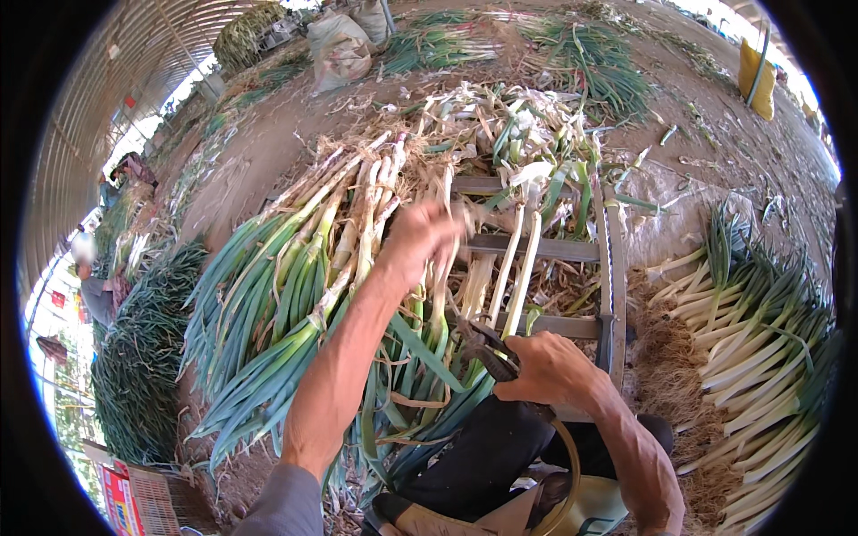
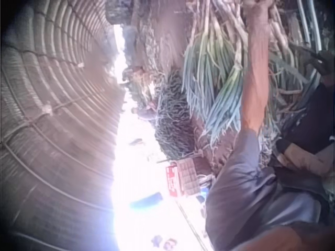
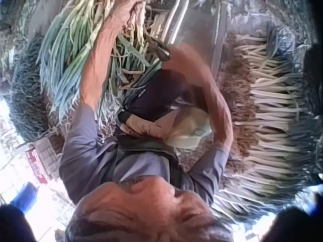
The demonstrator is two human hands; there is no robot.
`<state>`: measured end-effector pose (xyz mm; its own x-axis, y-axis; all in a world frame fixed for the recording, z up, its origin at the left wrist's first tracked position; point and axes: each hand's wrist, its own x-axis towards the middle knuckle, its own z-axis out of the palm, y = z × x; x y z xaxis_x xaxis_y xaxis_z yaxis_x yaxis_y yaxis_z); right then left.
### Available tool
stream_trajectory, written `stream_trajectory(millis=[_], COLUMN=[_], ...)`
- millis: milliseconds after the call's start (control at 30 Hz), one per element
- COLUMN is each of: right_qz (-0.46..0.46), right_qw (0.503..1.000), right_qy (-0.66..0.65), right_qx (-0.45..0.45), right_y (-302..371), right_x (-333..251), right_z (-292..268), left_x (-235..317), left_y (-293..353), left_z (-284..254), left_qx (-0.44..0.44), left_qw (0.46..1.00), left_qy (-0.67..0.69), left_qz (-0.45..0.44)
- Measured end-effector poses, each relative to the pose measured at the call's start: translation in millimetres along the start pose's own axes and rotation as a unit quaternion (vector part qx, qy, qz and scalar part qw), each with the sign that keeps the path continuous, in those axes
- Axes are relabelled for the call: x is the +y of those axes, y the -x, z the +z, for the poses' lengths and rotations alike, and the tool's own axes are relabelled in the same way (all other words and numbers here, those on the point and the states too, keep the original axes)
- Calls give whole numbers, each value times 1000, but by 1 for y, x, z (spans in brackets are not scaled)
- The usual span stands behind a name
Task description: The person sits in a covered processing area and repeatedly trims the roots and outer layers of leeks using a handheld cutting tool. They gather trimmed leeks into bundles and place them into a large upright stack.
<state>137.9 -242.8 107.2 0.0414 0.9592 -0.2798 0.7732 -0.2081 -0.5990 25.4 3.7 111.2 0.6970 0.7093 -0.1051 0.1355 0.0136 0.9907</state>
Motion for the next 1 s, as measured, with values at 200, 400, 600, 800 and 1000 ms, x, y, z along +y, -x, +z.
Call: stream_trajectory(millis=[200,400,600,800,1000], right_qz=[1,0,37,51,29], right_qw=[999,997,994,993,987], right_qy=[3,45,9,25,10], right_qx=[40,56,102,107,157], right_y=[-31,-74,-101,-136,-169], right_x=[10,17,32,29,33], right_z=[5,14,14,7,-1], left_x=[47,-176,-157,-181,-159], left_y=[-31,35,44,24,20], left_z=[-7,-18,27,28,32], left_qx=[155,130,70,135,96], left_qw=[961,898,826,817,845], left_qy=[137,-417,-558,-561,-522], left_qz=[186,63,-10,5,-65])
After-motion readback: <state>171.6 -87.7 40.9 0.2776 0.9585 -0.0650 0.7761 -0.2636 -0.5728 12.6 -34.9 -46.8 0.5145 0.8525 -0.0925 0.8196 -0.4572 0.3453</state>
